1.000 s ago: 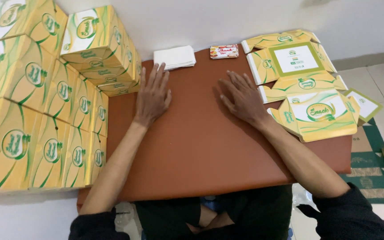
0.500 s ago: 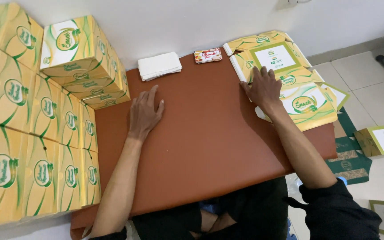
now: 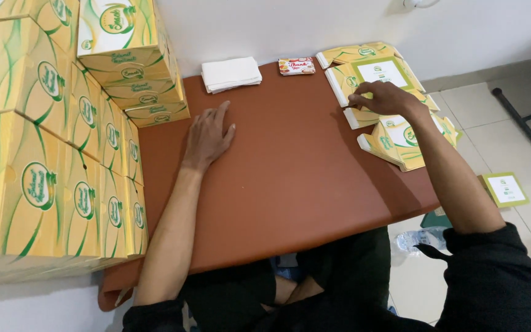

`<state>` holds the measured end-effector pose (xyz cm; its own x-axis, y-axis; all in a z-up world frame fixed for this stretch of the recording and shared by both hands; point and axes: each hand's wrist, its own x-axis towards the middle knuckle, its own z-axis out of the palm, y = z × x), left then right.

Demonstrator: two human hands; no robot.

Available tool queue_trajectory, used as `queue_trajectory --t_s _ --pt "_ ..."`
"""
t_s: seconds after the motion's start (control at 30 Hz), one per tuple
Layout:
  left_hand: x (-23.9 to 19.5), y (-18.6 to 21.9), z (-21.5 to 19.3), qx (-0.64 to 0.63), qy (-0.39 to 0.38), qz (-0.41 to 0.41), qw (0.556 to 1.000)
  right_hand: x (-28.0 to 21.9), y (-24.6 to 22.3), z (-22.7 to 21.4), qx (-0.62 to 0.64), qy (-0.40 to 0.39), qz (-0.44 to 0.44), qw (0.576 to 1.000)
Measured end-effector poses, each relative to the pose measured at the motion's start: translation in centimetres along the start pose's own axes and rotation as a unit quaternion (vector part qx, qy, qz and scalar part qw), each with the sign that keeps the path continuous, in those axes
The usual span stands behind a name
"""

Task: The person assembles a flat-packed cardboard box by folding the sides and locking the tabs. They then place a small white packet inside the box and close the lid to complete the assembly.

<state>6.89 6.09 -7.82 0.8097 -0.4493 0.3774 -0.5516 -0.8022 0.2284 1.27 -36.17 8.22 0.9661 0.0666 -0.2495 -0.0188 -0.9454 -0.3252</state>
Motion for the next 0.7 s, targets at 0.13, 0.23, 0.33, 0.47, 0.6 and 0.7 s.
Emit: queue_trajectory --t_s 0.13,0.23,0.33,0.47,0.6,0.7 --pt "-0.2 -0.2 0.1 0.005 -0.008 -0.001 1.000 -0.8 1.6 0.5 -0.043 -0.046 -0.011 0.998" --pt "-0.3 0.1 -0.4 0.001 -0.014 0.007 1.000 -1.3 3.4 0.9 -0.018 -0.064 -0.008 0.998" --pt "-0.5 0.3 -1.0 -0.023 -0.027 -0.001 0.999 -0.5 5.7 1.5 -0.045 -0.006 -0.020 0.999" --pt "-0.5 0.2 -1.0 -0.030 -0.030 0.000 0.999 -0.4 6.2 1.5 -0.137 0.011 -0.040 0.990" --pt "-0.4 0.3 -1.3 -0.031 -0.029 -0.001 0.999 -0.9 5.7 0.3 -0.126 0.014 -0.032 0.991" --pt "-0.5 0.2 -1.4 -0.039 -0.021 0.007 0.999 0.3 7.3 0.6 -0.127 0.014 -0.037 0.991"
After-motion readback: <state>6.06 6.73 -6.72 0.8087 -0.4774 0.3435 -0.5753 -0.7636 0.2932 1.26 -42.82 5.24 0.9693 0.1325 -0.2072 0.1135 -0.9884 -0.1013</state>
